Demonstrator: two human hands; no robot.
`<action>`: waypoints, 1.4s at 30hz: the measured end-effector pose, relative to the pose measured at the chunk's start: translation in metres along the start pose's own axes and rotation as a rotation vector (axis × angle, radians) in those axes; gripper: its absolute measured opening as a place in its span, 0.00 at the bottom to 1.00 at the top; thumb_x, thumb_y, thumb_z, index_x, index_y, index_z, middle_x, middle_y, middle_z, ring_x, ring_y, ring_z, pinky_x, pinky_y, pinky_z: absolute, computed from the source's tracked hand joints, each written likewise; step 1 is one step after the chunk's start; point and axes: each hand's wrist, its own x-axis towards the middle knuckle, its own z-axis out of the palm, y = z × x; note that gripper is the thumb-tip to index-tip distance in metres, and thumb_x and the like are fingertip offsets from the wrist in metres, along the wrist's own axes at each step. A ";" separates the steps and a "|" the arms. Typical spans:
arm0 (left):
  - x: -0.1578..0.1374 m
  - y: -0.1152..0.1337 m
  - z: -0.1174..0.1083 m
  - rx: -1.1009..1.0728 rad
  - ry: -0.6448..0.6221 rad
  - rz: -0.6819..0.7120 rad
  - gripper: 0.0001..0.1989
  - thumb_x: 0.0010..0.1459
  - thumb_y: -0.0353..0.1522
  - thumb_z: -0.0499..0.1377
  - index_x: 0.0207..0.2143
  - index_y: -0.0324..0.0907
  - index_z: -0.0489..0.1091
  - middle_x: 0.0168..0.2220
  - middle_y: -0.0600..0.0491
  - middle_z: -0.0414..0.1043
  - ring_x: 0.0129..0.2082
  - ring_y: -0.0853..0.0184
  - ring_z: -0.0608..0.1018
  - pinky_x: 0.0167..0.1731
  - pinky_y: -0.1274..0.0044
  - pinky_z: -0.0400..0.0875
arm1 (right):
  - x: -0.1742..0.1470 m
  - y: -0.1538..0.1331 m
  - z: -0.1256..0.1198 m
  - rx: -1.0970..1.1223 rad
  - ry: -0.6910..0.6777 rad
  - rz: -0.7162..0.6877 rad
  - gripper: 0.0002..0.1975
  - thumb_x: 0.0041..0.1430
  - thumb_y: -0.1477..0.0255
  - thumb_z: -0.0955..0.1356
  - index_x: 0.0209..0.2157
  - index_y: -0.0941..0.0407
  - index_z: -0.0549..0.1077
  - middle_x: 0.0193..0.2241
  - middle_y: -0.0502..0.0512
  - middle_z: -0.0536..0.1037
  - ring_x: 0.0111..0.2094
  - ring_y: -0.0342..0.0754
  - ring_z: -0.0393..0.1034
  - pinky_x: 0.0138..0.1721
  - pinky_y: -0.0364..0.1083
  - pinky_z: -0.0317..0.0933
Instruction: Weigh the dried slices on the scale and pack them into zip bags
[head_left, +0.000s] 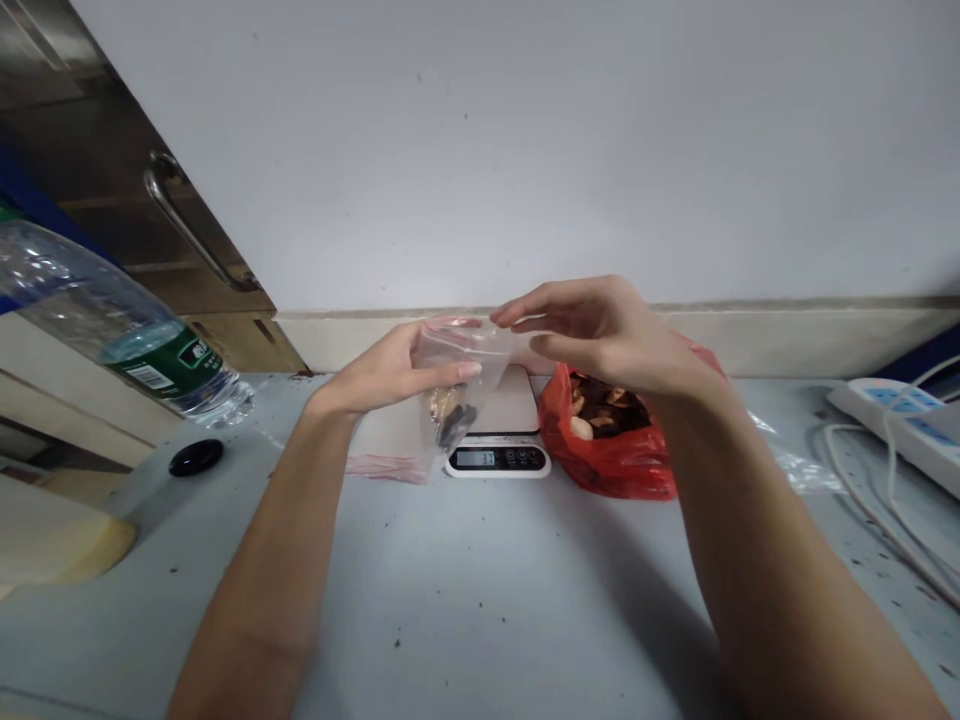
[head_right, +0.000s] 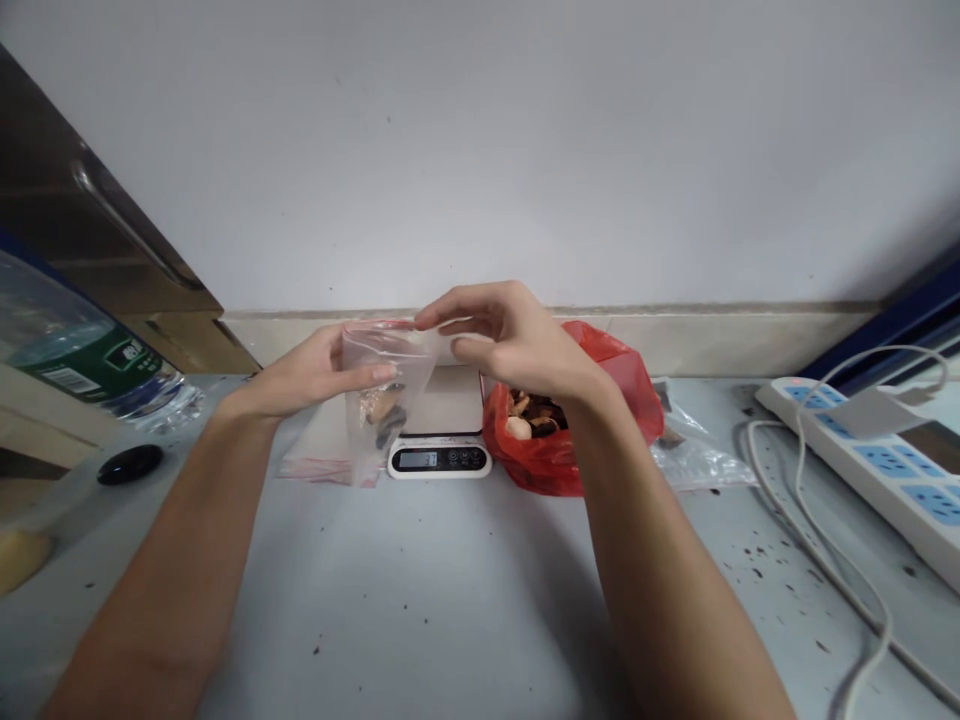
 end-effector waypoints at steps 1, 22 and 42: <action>-0.001 0.000 0.000 -0.025 0.016 -0.001 0.33 0.59 0.50 0.68 0.62 0.44 0.74 0.64 0.44 0.75 0.65 0.47 0.74 0.65 0.59 0.67 | -0.001 0.000 -0.001 -0.027 -0.005 -0.001 0.09 0.54 0.72 0.72 0.38 0.52 0.84 0.50 0.58 0.83 0.52 0.58 0.77 0.52 0.57 0.71; -0.001 0.008 0.006 -0.133 0.333 0.069 0.29 0.55 0.40 0.73 0.58 0.43 0.75 0.43 0.47 0.85 0.47 0.57 0.86 0.49 0.69 0.82 | 0.005 -0.004 0.004 -0.179 0.033 -0.006 0.25 0.54 0.48 0.76 0.22 0.53 0.69 0.25 0.51 0.74 0.29 0.47 0.68 0.31 0.47 0.62; 0.002 0.005 0.005 -0.044 0.371 0.049 0.10 0.56 0.38 0.70 0.34 0.40 0.81 0.34 0.49 0.84 0.38 0.61 0.86 0.44 0.72 0.80 | 0.004 -0.003 0.001 -0.167 0.099 -0.073 0.21 0.57 0.56 0.75 0.22 0.52 0.66 0.23 0.49 0.70 0.29 0.46 0.64 0.34 0.49 0.61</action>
